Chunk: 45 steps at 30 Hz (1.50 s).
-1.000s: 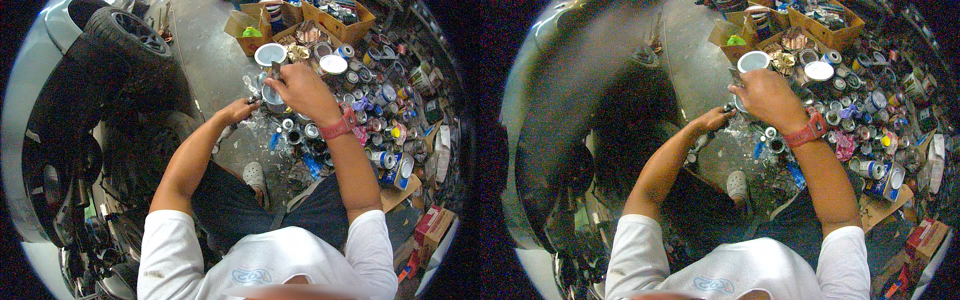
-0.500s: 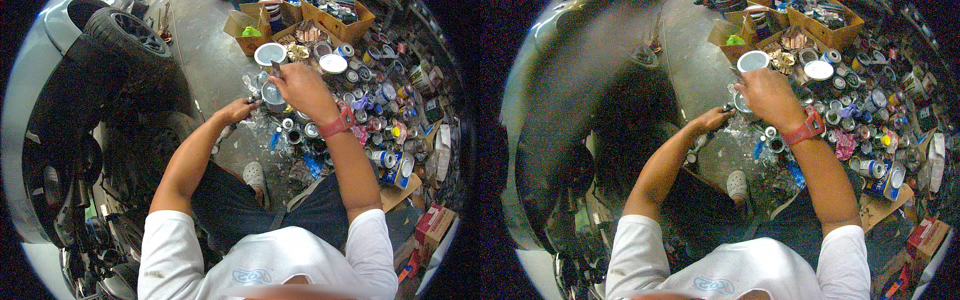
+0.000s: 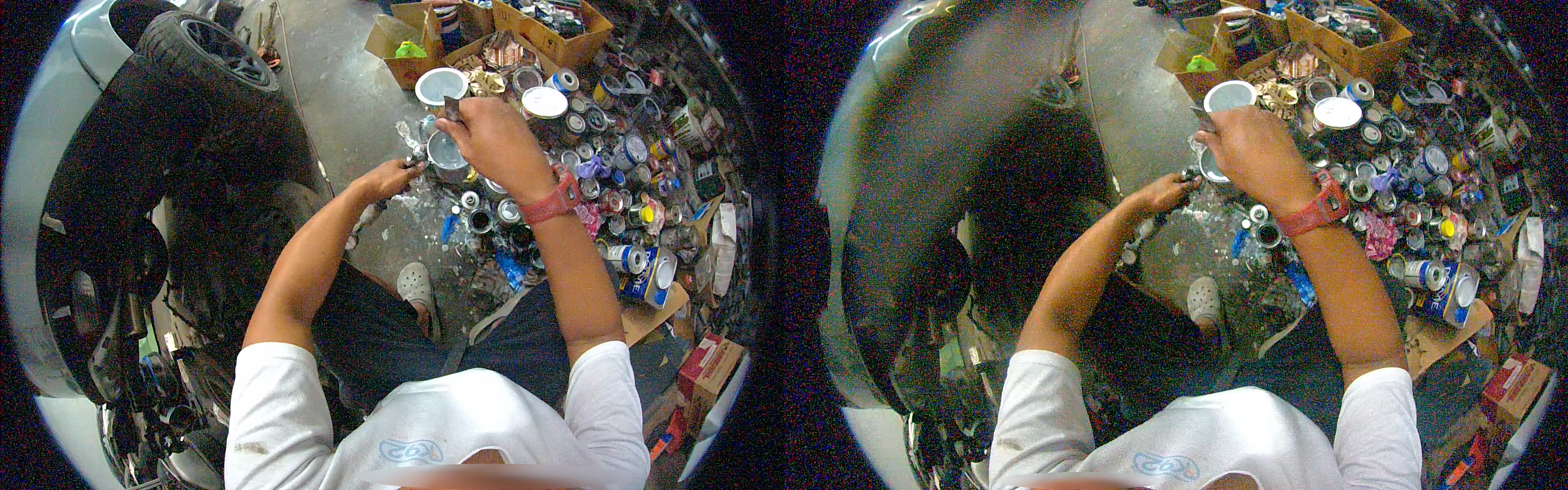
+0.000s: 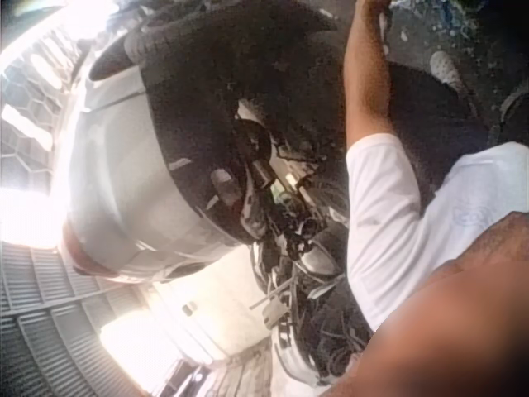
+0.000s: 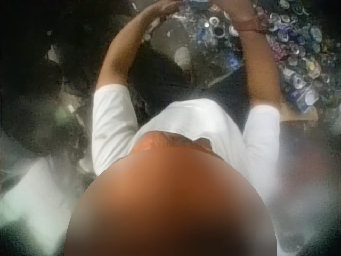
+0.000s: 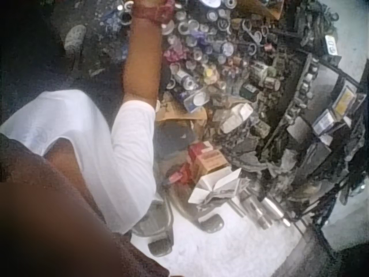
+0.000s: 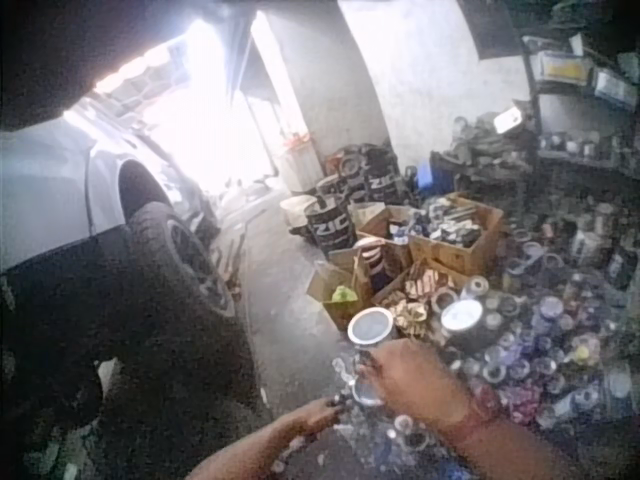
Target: The person sits on the floor and pours paint from several cans into a small metal container. They then use a putty knife to stir the mixture thoroughly.
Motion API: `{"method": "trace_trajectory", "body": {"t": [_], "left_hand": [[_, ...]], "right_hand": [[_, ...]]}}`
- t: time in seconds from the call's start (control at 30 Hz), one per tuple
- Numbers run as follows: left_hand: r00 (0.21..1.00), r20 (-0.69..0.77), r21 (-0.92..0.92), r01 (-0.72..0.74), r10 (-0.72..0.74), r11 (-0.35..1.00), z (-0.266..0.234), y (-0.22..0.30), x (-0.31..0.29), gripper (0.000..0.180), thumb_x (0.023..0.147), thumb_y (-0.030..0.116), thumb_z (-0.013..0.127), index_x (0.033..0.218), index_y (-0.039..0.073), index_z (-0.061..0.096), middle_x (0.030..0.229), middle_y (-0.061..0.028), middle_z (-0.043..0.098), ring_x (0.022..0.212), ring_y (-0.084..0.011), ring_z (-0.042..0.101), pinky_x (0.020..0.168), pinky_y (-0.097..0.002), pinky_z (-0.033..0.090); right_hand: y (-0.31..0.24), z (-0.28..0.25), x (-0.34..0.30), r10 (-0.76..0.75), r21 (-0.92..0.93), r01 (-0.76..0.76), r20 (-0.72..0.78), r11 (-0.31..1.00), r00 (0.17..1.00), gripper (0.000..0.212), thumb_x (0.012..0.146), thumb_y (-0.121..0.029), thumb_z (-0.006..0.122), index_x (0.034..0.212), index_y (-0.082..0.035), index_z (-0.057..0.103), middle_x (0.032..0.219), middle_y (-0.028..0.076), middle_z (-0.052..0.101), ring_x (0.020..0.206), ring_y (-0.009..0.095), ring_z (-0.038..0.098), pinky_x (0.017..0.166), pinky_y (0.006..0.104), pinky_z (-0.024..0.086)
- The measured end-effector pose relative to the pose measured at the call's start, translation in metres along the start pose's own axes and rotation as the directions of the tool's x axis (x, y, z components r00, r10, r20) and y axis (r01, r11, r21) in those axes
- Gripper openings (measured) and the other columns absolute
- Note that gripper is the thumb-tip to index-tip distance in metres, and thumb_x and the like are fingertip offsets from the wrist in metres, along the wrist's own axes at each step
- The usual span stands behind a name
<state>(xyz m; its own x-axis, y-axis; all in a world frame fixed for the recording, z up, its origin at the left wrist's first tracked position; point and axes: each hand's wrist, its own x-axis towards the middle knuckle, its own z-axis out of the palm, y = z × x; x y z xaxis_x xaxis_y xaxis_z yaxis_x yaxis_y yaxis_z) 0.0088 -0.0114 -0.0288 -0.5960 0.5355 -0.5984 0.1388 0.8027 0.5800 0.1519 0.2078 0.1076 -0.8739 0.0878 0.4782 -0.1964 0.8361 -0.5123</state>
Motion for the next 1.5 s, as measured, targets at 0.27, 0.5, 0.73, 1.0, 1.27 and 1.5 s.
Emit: {"method": "trace_trajectory", "body": {"t": [0.27, 0.5, 0.73, 1.0, 1.27, 1.5], "left_hand": [[1.000, 0.018, 0.046, 0.015, -0.016, 0.999, 0.001, -0.001, 0.004, 0.059, 0.101, 0.059, 0.053, 0.106, 0.002, 0.065, 0.082, -0.0060, 0.063, 0.077, -0.0188, 0.058, 0.071, -0.0375, 0.048], [1.000, 0.015, -0.009, -0.013, 0.013, 1.000, 0.000, -0.004, 0.002, 0.058, 0.102, 0.058, 0.053, 0.108, 0.001, 0.064, 0.085, -0.0066, 0.062, 0.078, -0.0182, 0.054, 0.072, -0.0377, 0.048], [0.999, 0.034, -0.028, 0.008, -0.007, 1.000, 0.002, -0.011, 0.012, 0.057, 0.102, 0.057, 0.053, 0.112, 0.001, 0.064, 0.085, -0.0056, 0.062, 0.076, -0.0173, 0.055, 0.069, -0.0361, 0.047], [0.999, 0.041, -0.036, -0.010, 0.012, 0.999, 0.002, -0.010, 0.012, 0.057, 0.102, 0.057, 0.053, 0.114, 0.002, 0.064, 0.087, -0.0063, 0.063, 0.078, -0.0183, 0.056, 0.070, -0.0370, 0.048], [0.998, 0.052, -0.022, -0.026, 0.027, 0.999, 0.000, -0.007, 0.008, 0.061, 0.102, 0.059, 0.052, 0.111, 0.000, 0.064, 0.089, -0.0076, 0.064, 0.082, -0.0192, 0.057, 0.076, -0.0379, 0.048], [0.999, 0.043, -0.002, -0.024, 0.024, 1.000, 0.000, -0.006, 0.008, 0.059, 0.102, 0.057, 0.053, 0.111, 0.000, 0.065, 0.086, -0.0064, 0.063, 0.079, -0.0192, 0.056, 0.072, -0.0379, 0.048]], "right_hand": [[0.010, 0.006, -0.002, -0.045, -0.033, 0.044, -0.032, 0.998, 0.998, 0.036, 0.092, -0.031, 0.072, 0.079, 0.002, 0.069, 0.074, 0.023, 0.067, 0.075, 0.043, 0.067, 0.070, 0.0523, 0.052], [0.011, 0.004, -0.002, -0.063, 0.038, 0.061, 0.076, 0.997, 0.995, 0.033, 0.092, -0.033, 0.071, 0.086, -0.001, 0.070, 0.078, 0.022, 0.069, 0.076, 0.044, 0.068, 0.071, 0.0530, 0.055], [0.014, 0.002, -0.002, -0.110, -0.068, 0.105, -0.073, 0.992, 0.991, 0.034, 0.092, -0.034, 0.070, 0.087, -0.001, 0.069, 0.080, 0.022, 0.069, 0.077, 0.044, 0.069, 0.071, 0.0536, 0.056], [0.013, 0.006, -0.002, -0.031, -0.074, 0.030, -0.011, 0.997, 0.999, 0.040, 0.092, -0.039, 0.071, 0.083, 0.000, 0.070, 0.077, 0.021, 0.068, 0.077, 0.042, 0.068, 0.071, 0.0517, 0.053], [0.011, 0.004, -0.002, -0.067, -0.037, 0.070, 0.080, 0.997, 0.995, 0.034, 0.093, -0.035, 0.068, 0.087, -0.001, 0.069, 0.083, 0.022, 0.070, 0.079, 0.043, 0.069, 0.073, 0.0534, 0.055], [0.010, 0.005, 0.000, -0.048, -0.010, 0.048, 0.014, 0.999, 0.999, 0.040, 0.093, -0.038, 0.070, 0.083, 0.000, 0.071, 0.077, 0.022, 0.068, 0.078, 0.042, 0.068, 0.072, 0.0525, 0.053]]}}
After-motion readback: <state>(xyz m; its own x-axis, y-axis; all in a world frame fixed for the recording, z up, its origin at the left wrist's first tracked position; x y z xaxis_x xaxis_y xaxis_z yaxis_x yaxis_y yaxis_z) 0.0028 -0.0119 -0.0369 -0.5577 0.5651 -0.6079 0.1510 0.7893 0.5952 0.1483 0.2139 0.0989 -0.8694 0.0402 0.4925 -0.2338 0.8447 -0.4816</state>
